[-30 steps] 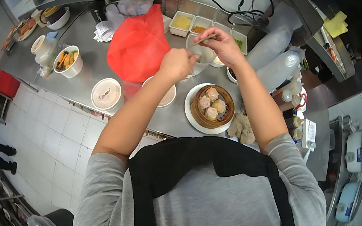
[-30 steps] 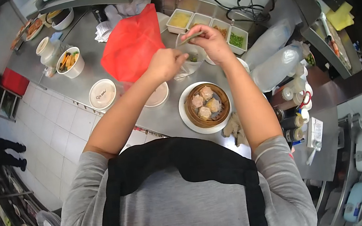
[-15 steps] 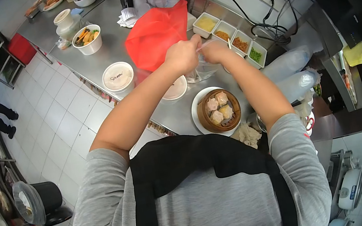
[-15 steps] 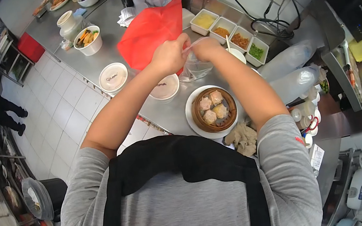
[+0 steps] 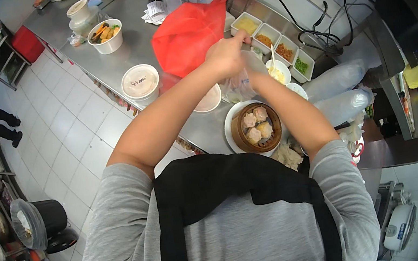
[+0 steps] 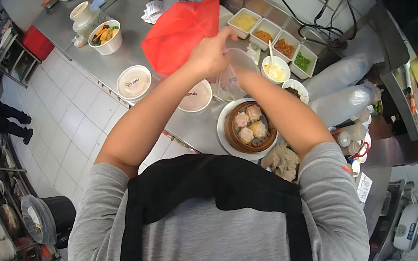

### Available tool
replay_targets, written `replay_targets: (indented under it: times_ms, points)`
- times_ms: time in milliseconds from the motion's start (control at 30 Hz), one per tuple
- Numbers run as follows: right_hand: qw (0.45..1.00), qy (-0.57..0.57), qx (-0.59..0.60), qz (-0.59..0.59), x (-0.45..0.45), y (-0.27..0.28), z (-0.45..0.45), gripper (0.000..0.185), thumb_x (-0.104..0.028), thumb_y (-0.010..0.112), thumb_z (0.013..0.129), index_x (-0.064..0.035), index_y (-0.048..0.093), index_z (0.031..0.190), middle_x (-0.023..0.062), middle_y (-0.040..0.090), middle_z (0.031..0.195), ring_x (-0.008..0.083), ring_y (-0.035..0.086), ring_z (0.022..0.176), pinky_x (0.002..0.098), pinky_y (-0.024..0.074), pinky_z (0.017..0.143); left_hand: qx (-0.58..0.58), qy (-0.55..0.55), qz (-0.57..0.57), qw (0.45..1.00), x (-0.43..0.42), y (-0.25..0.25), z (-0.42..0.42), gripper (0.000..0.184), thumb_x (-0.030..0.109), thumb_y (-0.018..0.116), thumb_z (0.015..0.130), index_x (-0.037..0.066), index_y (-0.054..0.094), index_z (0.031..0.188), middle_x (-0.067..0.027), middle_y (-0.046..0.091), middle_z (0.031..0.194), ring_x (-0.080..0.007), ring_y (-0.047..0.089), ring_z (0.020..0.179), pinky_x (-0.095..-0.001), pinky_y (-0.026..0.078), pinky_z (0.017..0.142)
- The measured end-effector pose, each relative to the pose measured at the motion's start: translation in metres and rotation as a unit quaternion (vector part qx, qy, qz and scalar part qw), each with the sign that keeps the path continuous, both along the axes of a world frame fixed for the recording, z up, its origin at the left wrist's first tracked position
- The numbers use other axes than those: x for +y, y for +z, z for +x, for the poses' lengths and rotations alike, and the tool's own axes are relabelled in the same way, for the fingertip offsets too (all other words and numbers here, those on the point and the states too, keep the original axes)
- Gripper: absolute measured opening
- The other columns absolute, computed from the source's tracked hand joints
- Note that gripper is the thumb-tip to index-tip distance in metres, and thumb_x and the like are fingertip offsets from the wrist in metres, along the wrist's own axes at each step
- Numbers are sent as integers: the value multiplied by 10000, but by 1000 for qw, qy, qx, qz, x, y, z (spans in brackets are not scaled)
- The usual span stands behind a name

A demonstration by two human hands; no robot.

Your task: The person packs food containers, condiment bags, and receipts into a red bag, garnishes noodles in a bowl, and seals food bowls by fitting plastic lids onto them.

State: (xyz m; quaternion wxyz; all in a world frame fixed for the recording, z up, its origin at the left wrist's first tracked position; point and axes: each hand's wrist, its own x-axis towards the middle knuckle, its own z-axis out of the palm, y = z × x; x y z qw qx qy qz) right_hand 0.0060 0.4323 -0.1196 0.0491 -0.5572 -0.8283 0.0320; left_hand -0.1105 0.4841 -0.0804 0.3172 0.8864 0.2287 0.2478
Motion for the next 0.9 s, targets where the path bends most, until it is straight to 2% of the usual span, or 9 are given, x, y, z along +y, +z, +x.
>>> replay_targets:
  times_ms: [133, 300, 333, 500, 533, 600, 633, 733, 900]
  points:
    - [915, -226, 289, -169, -46, 76, 38, 488, -46, 689, 656, -70, 586, 1132, 74, 651, 1022, 232, 597, 1014, 391, 465, 797, -5, 13, -15, 1000, 12, -2, -11, 388, 108, 586, 757, 146, 465, 1124, -120, 615, 761, -329, 618, 715, -429, 464, 631]
    - [927, -199, 308, 80, -99, 33, 46, 1312, -268, 893, 432, -45, 99, 1453, 224, 311, 1424, 310, 314, 1317, 370, 252, 1084, -48, -6, -65, 997, 7, -13, -9, 415, 54, 587, 743, 149, 466, 1128, -105, 603, 760, -283, 626, 673, -400, 473, 606]
    - [924, -206, 302, 108, -91, 6, 34, 1343, -218, 888, 440, -82, 31, 1464, 214, 344, 1400, 304, 404, 1249, 366, 356, 1006, -52, -27, -61, 996, 1, -13, -9, 416, 45, 585, 741, 141, 464, 1127, -98, 603, 764, -269, 627, 682, -390, 478, 620]
    - [829, -360, 415, 101, -49, -40, 13, 473, -12, 651, 729, -44, 558, 1192, 99, 632, 1005, 130, 591, 851, 276, 474, 721, -105, -146, -124, 976, -9, -22, -15, 578, 101, 669, 706, 97, 407, 1222, -136, 582, 972, -257, 594, 949, -357, 483, 796]
    - [801, -308, 485, 170, -51, -25, 8, 200, 22, 533, 799, -7, 641, 964, 62, 661, 861, 104, 596, 797, 258, 473, 719, -156, -117, -92, 977, -10, -28, -18, 668, 128, 705, 676, 90, 375, 1256, -159, 545, 1038, -275, 540, 1028, -367, 456, 850]
    - [819, -276, 483, 143, -56, 11, 11, 237, 20, 532, 788, -8, 628, 1003, 63, 658, 899, 112, 599, 822, 262, 474, 724, -255, -59, -31, 964, -14, -43, -23, 855, 183, 777, 617, 74, 310, 1324, -203, 471, 1171, -310, 432, 1187, -388, 402, 959]
    - [828, -255, 480, 138, -58, 33, 3, 245, 26, 526, 784, -8, 626, 1005, 63, 658, 906, 113, 601, 822, 261, 475, 725, -181, -84, -97, 975, -16, -46, -24, 1170, 341, 845, 517, 79, 142, 1414, -214, 251, 1399, -425, 228, 1311, -494, 243, 1068]
    - [856, -207, 452, 144, -62, 86, -27, 271, 44, 514, 770, -6, 622, 1012, 62, 656, 914, 114, 607, 822, 258, 478, 731, -122, -1, -22, 992, -39, -29, -14, 1130, 387, 830, 529, 66, 191, 1404, -237, 274, 1396, -408, 224, 1329, -543, 212, 1067]
    - [832, -185, 496, 165, -71, 139, -39, 334, 52, 553, 743, -7, 603, 1068, 64, 643, 930, 122, 607, 824, 260, 493, 743, -81, -30, 12, 996, -24, -37, -32, 314, 119, 563, 776, 106, 579, 1089, -116, 519, 1219, -293, 406, 1238, -634, 212, 1008]
